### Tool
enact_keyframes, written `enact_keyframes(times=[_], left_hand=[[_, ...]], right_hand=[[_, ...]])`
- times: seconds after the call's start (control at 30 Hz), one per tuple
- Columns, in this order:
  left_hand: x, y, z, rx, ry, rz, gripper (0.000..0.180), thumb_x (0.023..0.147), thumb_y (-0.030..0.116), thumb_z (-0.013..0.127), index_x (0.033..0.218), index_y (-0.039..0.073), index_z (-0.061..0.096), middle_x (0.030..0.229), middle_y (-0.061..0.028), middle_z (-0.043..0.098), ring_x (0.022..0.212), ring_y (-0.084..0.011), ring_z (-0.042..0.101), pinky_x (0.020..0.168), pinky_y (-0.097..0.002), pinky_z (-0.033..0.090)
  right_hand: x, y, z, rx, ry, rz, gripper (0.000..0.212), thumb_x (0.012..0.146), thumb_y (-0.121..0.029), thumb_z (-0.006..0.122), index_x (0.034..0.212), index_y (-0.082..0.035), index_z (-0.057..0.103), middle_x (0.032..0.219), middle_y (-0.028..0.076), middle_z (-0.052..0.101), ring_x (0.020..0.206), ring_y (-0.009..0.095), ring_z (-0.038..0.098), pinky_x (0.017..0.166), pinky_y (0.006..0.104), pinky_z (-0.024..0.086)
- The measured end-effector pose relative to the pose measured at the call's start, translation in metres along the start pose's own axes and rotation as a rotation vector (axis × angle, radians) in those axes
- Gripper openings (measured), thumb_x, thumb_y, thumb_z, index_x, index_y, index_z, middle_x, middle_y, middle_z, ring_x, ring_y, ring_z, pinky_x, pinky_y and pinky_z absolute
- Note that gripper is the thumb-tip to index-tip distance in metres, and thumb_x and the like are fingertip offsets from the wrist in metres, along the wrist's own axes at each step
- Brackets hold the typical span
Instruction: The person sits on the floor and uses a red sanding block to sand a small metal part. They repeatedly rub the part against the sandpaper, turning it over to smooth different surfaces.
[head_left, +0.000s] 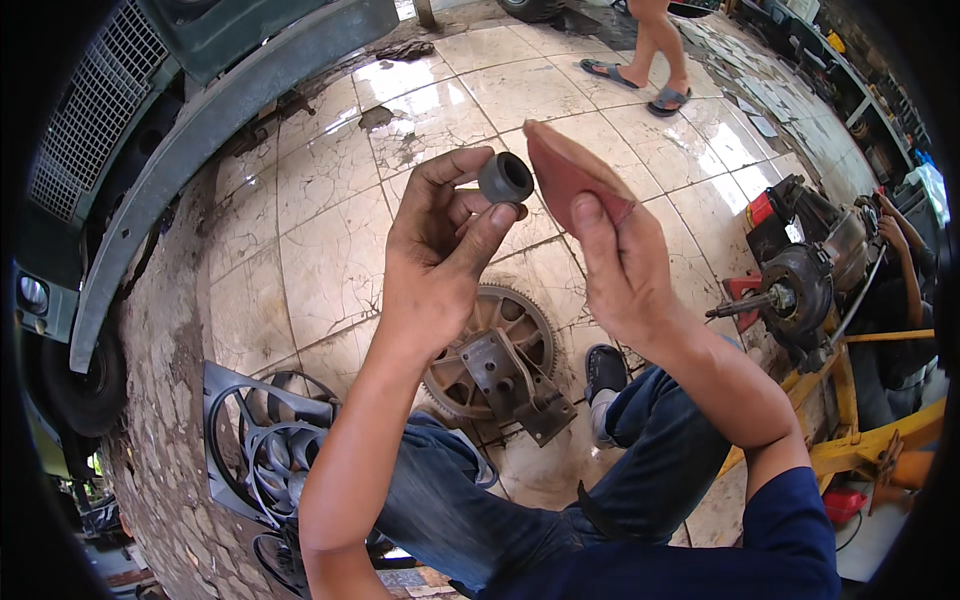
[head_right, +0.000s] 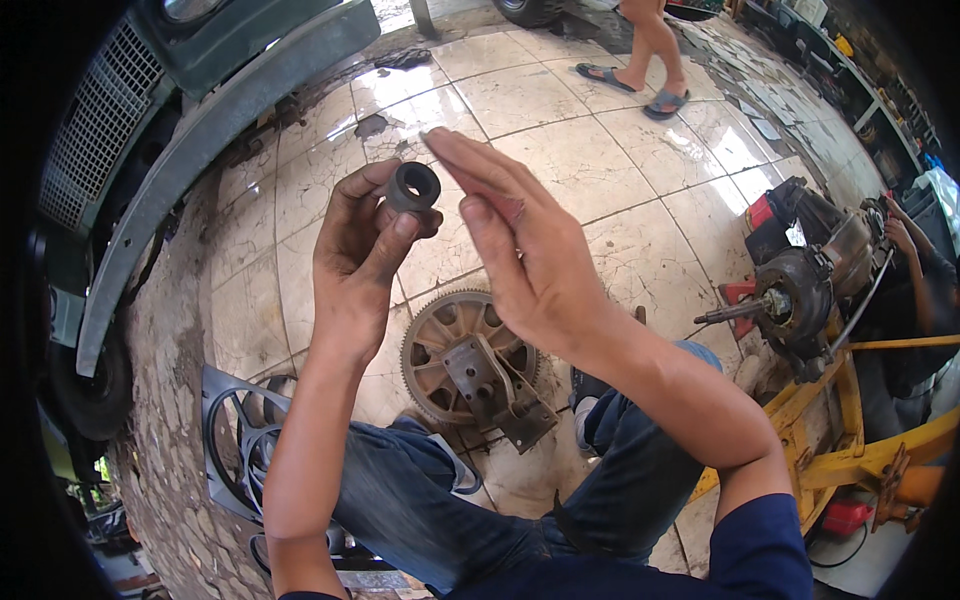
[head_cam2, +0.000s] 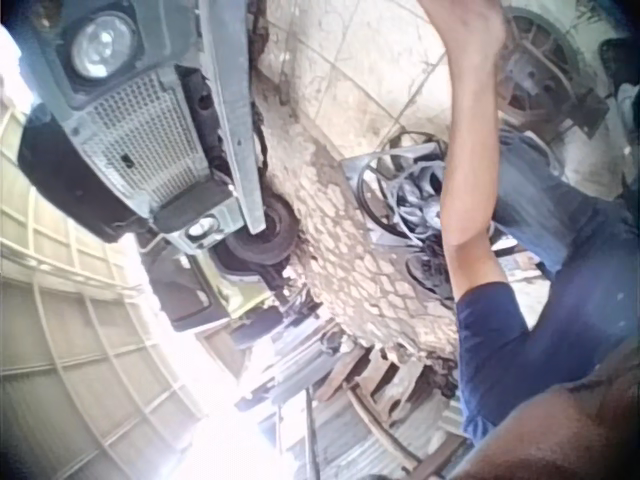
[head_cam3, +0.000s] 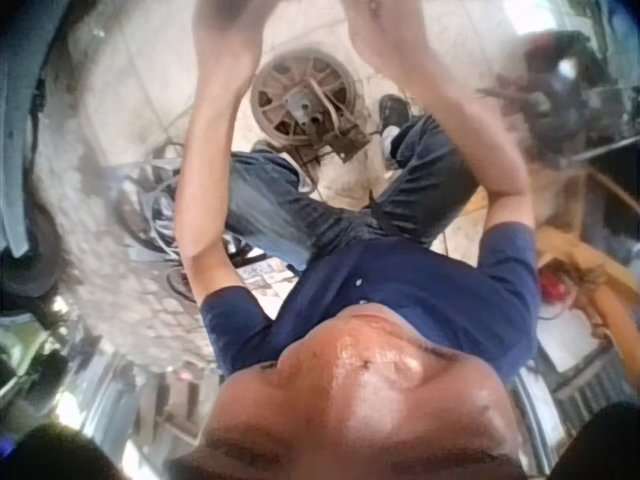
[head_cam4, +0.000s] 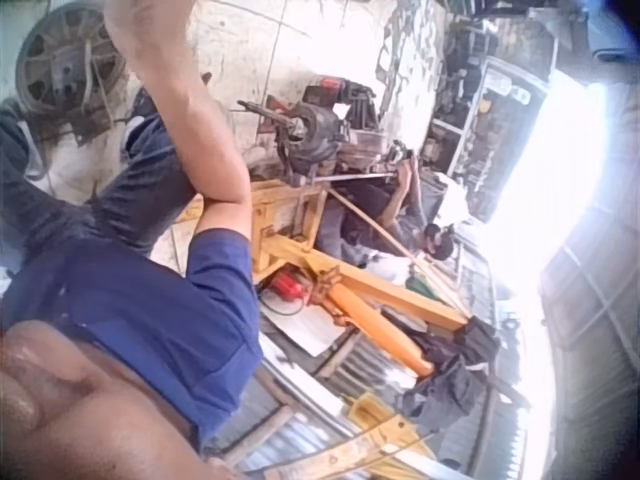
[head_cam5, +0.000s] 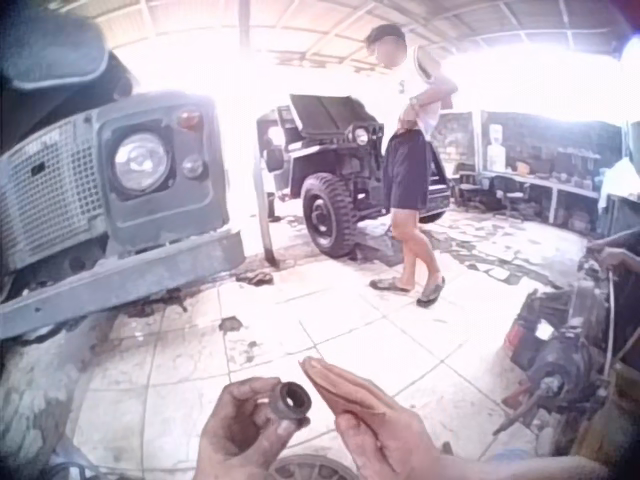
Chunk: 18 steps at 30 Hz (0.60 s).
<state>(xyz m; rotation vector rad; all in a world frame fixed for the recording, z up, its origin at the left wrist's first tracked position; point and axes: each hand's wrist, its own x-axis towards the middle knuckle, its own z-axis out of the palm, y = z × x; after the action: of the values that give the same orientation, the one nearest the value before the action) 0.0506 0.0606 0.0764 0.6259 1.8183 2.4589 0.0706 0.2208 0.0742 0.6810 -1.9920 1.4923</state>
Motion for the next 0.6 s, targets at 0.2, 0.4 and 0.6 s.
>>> enact_keyframes(times=[0.2, 0.4, 0.6], left_hand=[[-0.009, -0.011, 0.008, 0.366, 0.112, 0.175, 0.040, 0.084, -0.001, 0.068, 0.118, -0.002, 0.047, 0.100, -0.0099, 0.057, 0.083, -0.0128, 0.060, 0.078, -0.0276, 0.051], [-0.010, -0.018, 0.009, 0.538, 0.109, 0.346, 0.034, 0.085, -0.001, 0.066, 0.114, -0.003, 0.050, 0.104, -0.0157, 0.056, 0.080, -0.0162, 0.061, 0.076, -0.0298, 0.051], [0.001, -0.026, -0.004, 0.621, 0.124, 0.287, 0.036, 0.081, -0.006, 0.066, 0.113, -0.002, 0.050, 0.109, -0.0160, 0.053, 0.077, -0.0199, 0.062, 0.071, -0.0314, 0.051]], right_hand=[[-0.004, -0.004, 0.015, 0.048, -0.034, 0.082, 0.035, 0.099, -0.008, 0.043, 0.132, 0.003, 0.049, 0.133, 0.020, 0.052, 0.121, 0.028, 0.055, 0.100, 0.0323, 0.044], [-0.003, -0.010, 0.014, 0.225, -0.059, 0.388, 0.034, 0.102, -0.014, 0.042, 0.128, 0.005, 0.052, 0.124, 0.022, 0.058, 0.114, 0.024, 0.058, 0.097, 0.0307, 0.044], [-0.006, -0.010, 0.020, 0.121, -0.029, 0.455, 0.037, 0.103, -0.019, 0.041, 0.128, 0.005, 0.052, 0.112, 0.018, 0.063, 0.104, 0.019, 0.058, 0.090, 0.0277, 0.045]])
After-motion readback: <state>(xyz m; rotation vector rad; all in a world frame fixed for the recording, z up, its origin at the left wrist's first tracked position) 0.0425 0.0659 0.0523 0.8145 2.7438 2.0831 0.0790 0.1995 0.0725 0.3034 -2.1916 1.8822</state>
